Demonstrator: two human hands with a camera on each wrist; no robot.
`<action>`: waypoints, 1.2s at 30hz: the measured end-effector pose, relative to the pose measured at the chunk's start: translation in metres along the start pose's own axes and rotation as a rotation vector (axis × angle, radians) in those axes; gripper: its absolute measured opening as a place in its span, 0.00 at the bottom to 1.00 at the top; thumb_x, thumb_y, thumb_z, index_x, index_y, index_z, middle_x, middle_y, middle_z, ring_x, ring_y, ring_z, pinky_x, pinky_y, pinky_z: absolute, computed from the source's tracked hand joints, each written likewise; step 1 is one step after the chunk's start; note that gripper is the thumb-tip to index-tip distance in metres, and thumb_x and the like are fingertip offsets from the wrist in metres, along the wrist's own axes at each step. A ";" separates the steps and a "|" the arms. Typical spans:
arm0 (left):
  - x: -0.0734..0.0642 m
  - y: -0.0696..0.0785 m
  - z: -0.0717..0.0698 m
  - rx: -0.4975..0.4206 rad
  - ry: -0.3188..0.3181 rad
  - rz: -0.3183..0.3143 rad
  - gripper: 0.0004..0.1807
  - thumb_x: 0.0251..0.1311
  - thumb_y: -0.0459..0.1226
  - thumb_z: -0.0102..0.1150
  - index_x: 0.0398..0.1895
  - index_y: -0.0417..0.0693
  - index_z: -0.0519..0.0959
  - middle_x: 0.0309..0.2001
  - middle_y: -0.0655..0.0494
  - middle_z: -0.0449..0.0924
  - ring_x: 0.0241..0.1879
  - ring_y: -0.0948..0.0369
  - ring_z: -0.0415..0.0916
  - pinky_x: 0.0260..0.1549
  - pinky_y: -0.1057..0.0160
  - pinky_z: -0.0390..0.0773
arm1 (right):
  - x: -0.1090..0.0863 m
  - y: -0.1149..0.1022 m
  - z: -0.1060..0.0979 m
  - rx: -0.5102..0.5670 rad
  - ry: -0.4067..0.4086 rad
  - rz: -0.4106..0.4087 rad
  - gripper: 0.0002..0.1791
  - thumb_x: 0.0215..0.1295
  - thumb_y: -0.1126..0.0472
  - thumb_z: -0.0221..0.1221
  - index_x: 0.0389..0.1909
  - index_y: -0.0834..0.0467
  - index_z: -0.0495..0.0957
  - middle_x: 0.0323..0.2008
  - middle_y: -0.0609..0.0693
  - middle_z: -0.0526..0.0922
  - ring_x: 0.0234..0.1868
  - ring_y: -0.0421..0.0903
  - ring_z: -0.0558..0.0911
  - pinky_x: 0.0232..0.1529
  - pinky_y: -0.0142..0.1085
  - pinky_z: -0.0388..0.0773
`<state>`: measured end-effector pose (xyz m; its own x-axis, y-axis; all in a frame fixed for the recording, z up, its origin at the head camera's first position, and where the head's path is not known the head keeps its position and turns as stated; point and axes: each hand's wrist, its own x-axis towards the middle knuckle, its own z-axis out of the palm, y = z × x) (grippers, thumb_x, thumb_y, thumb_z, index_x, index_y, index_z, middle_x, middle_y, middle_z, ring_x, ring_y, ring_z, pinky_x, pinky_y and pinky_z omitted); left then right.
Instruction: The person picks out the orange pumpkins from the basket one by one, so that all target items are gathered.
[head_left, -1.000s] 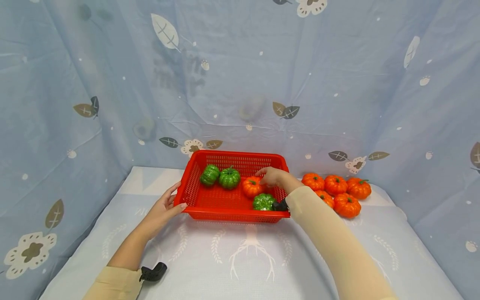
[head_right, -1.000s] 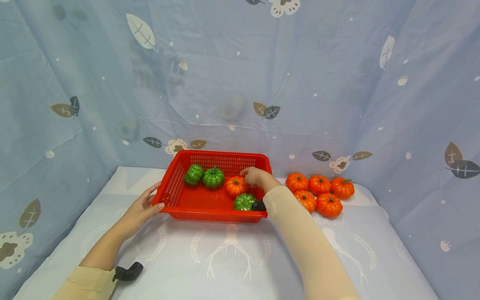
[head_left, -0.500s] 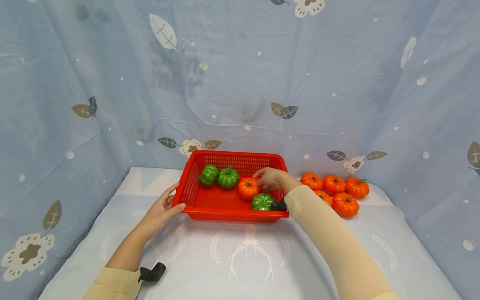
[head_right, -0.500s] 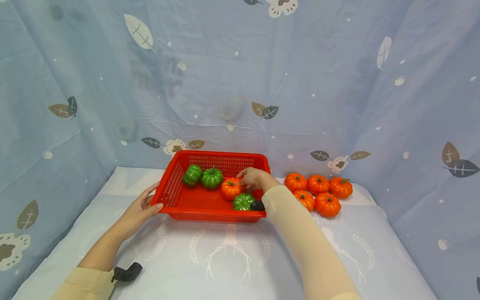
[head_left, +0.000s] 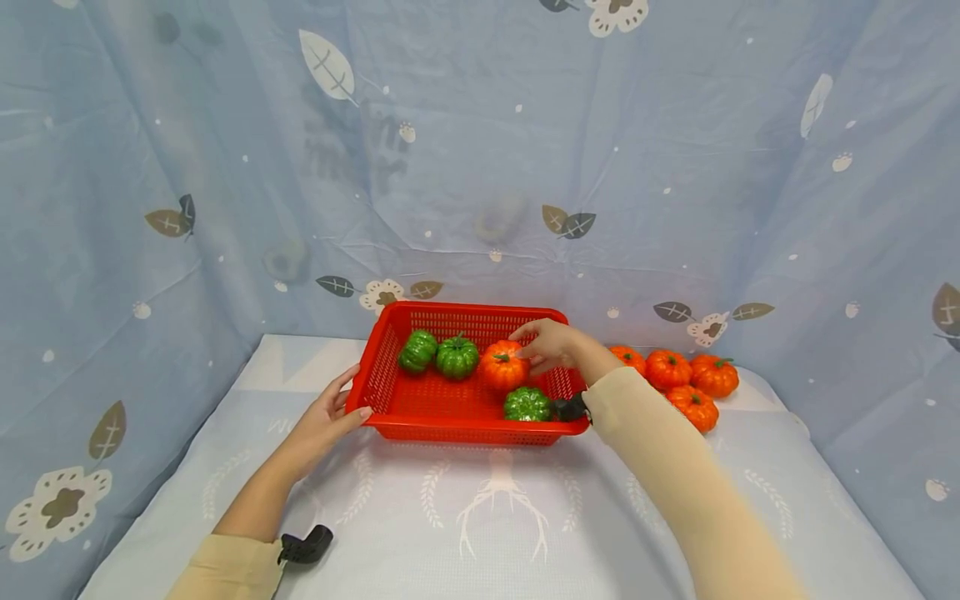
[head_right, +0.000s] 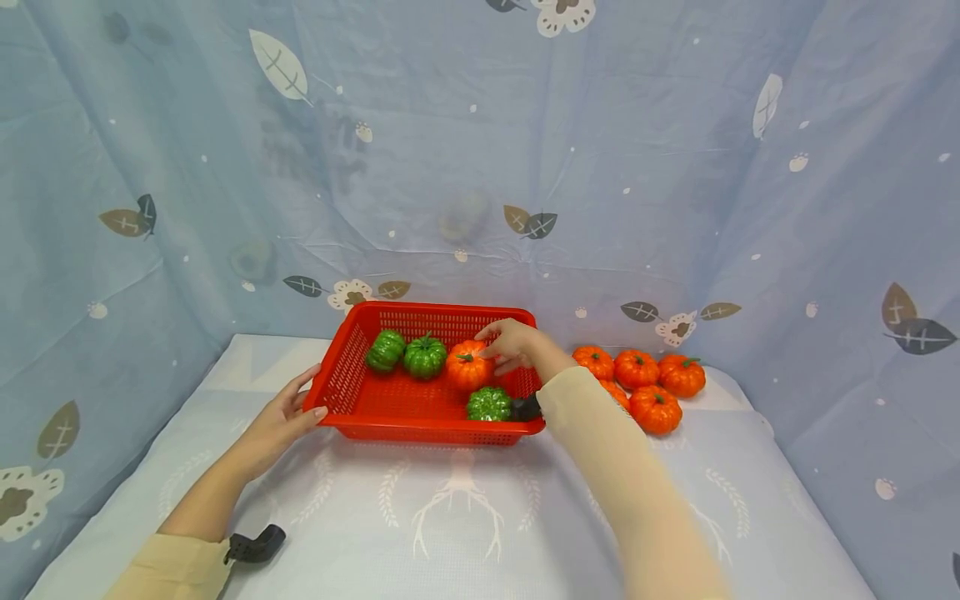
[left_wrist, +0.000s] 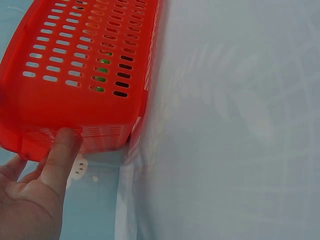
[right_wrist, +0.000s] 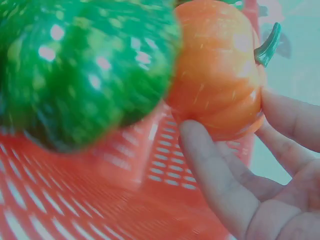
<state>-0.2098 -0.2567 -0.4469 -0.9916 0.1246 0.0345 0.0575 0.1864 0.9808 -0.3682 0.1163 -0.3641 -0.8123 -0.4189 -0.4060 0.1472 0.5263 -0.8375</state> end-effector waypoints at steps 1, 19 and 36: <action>0.000 0.000 0.000 0.000 -0.001 0.000 0.45 0.68 0.34 0.59 0.81 0.51 0.44 0.72 0.32 0.59 0.68 0.37 0.63 0.55 0.60 0.78 | -0.003 -0.002 -0.002 -0.005 0.007 -0.014 0.24 0.70 0.70 0.58 0.67 0.63 0.70 0.64 0.63 0.69 0.43 0.53 0.80 0.50 0.49 0.83; -0.001 0.001 -0.001 0.013 -0.007 0.000 0.45 0.68 0.35 0.59 0.81 0.53 0.44 0.72 0.33 0.60 0.67 0.38 0.64 0.54 0.60 0.78 | -0.088 -0.006 -0.042 -0.115 0.117 -0.118 0.25 0.71 0.68 0.58 0.68 0.63 0.68 0.60 0.69 0.70 0.46 0.54 0.80 0.51 0.47 0.82; -0.001 0.002 0.000 0.011 -0.001 -0.010 0.45 0.69 0.35 0.59 0.81 0.52 0.44 0.72 0.32 0.59 0.68 0.37 0.64 0.55 0.57 0.78 | -0.159 0.046 -0.079 -0.146 0.199 -0.154 0.28 0.70 0.66 0.59 0.69 0.66 0.67 0.64 0.73 0.68 0.51 0.56 0.82 0.51 0.47 0.82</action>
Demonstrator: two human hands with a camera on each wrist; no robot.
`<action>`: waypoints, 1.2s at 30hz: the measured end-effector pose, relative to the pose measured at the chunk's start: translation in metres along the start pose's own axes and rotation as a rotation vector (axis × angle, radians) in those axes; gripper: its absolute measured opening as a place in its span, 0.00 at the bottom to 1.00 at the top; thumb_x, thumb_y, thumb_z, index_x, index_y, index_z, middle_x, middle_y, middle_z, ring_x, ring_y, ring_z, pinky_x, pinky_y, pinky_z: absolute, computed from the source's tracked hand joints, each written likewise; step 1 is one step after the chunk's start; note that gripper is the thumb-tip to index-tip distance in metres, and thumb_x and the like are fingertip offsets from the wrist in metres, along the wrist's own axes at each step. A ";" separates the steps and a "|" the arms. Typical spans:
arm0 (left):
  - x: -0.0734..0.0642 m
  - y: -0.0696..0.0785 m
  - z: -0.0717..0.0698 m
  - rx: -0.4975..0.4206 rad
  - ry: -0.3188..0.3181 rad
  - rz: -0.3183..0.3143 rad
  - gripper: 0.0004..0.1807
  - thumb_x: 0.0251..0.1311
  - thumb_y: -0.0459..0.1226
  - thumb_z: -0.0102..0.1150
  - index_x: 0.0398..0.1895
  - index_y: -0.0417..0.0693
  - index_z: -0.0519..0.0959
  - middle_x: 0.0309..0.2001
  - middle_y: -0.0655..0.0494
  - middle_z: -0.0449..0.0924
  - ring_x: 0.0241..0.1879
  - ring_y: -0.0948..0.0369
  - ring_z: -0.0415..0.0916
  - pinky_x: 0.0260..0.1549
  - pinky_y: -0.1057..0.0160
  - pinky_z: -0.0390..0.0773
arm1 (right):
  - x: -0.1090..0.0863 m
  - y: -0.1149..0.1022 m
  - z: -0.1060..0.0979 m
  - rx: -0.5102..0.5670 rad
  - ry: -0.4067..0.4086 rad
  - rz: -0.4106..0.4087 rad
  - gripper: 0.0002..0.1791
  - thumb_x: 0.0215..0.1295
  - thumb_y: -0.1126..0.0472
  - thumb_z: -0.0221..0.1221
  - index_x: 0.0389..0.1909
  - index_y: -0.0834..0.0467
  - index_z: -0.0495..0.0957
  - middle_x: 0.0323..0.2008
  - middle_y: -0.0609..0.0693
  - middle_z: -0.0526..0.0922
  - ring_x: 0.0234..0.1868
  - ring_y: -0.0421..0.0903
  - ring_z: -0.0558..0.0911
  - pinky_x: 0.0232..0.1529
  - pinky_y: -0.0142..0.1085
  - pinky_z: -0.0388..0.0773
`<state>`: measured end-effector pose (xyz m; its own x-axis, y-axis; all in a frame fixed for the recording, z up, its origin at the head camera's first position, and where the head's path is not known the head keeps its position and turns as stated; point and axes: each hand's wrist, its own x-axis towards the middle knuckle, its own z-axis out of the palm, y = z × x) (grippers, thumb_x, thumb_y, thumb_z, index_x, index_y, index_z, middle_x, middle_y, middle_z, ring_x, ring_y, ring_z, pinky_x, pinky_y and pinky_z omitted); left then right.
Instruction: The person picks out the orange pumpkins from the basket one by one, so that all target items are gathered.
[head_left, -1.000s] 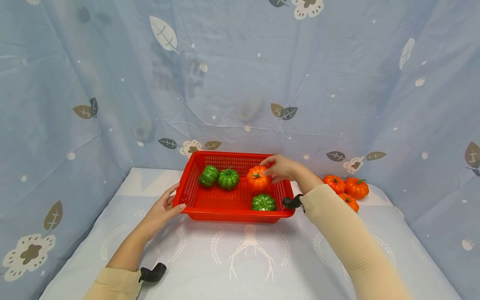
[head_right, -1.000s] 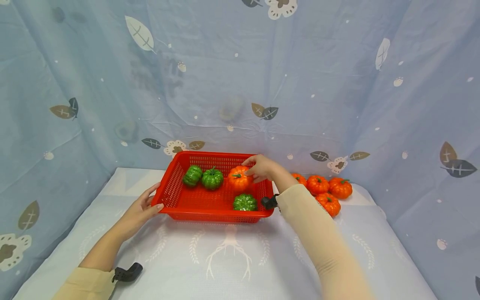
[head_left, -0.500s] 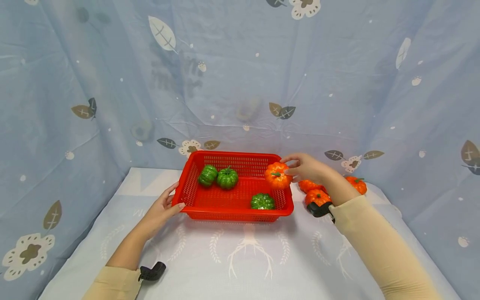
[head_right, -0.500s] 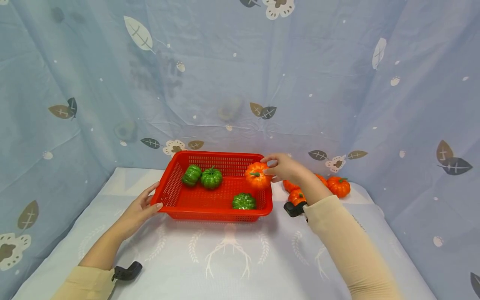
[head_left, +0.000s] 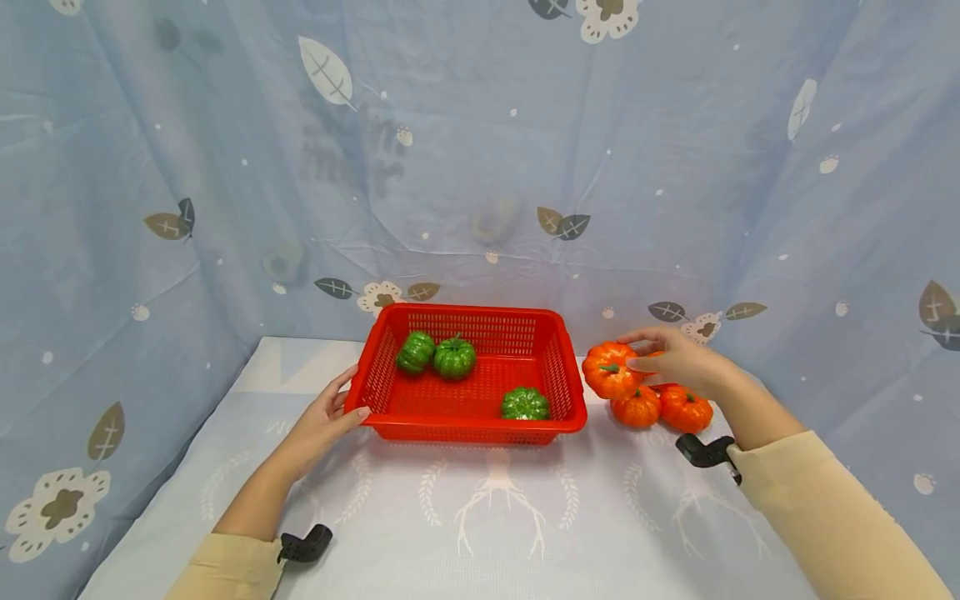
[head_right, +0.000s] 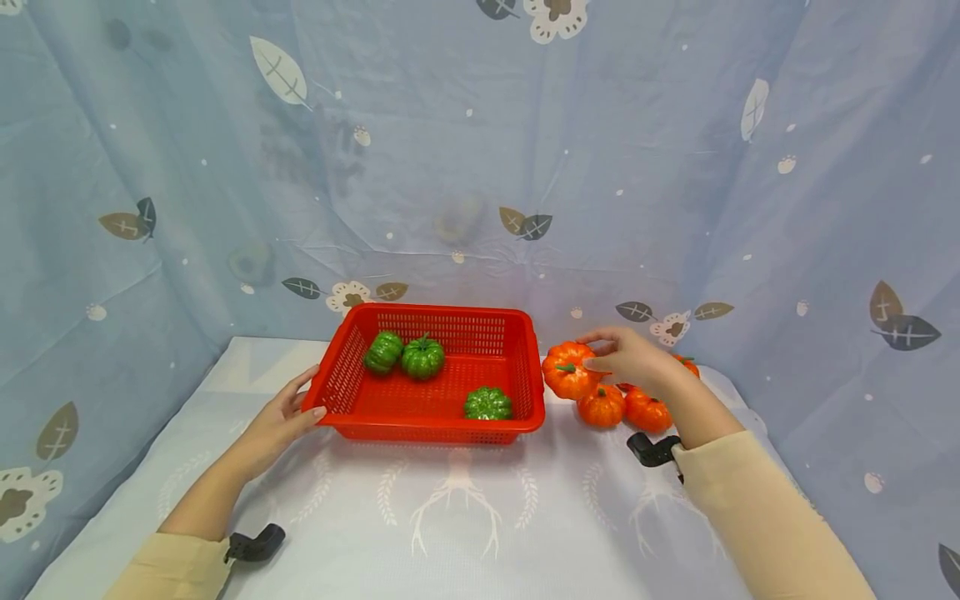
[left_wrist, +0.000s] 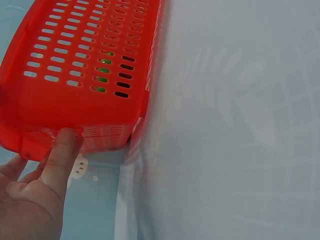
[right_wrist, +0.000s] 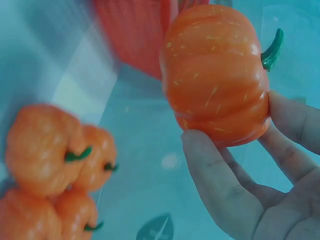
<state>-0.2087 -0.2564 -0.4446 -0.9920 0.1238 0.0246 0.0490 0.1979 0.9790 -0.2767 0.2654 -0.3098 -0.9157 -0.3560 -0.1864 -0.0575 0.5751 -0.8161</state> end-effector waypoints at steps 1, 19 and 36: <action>0.000 0.000 0.000 0.000 0.000 -0.001 0.45 0.69 0.35 0.59 0.81 0.52 0.44 0.72 0.32 0.59 0.68 0.37 0.64 0.56 0.55 0.78 | -0.004 0.003 -0.003 0.000 0.001 -0.004 0.28 0.70 0.66 0.59 0.69 0.67 0.66 0.64 0.73 0.67 0.51 0.57 0.82 0.51 0.46 0.82; 0.000 -0.001 0.000 0.009 -0.002 0.003 0.45 0.69 0.36 0.59 0.81 0.52 0.44 0.72 0.33 0.58 0.68 0.37 0.63 0.56 0.56 0.78 | -0.053 0.073 -0.067 0.026 0.078 0.114 0.34 0.75 0.65 0.54 0.72 0.76 0.51 0.62 0.79 0.62 0.48 0.50 0.82 0.50 0.48 0.82; -0.001 0.001 0.001 0.024 0.002 0.002 0.45 0.68 0.36 0.59 0.81 0.53 0.45 0.72 0.33 0.60 0.67 0.38 0.64 0.56 0.57 0.77 | -0.065 0.170 -0.089 0.173 0.281 0.213 0.37 0.75 0.59 0.54 0.71 0.76 0.48 0.50 0.65 0.72 0.35 0.41 0.83 0.42 0.38 0.85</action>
<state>-0.2080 -0.2554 -0.4442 -0.9921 0.1225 0.0270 0.0538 0.2212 0.9737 -0.2624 0.4520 -0.3879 -0.9745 -0.0126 -0.2242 0.1918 0.4731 -0.8599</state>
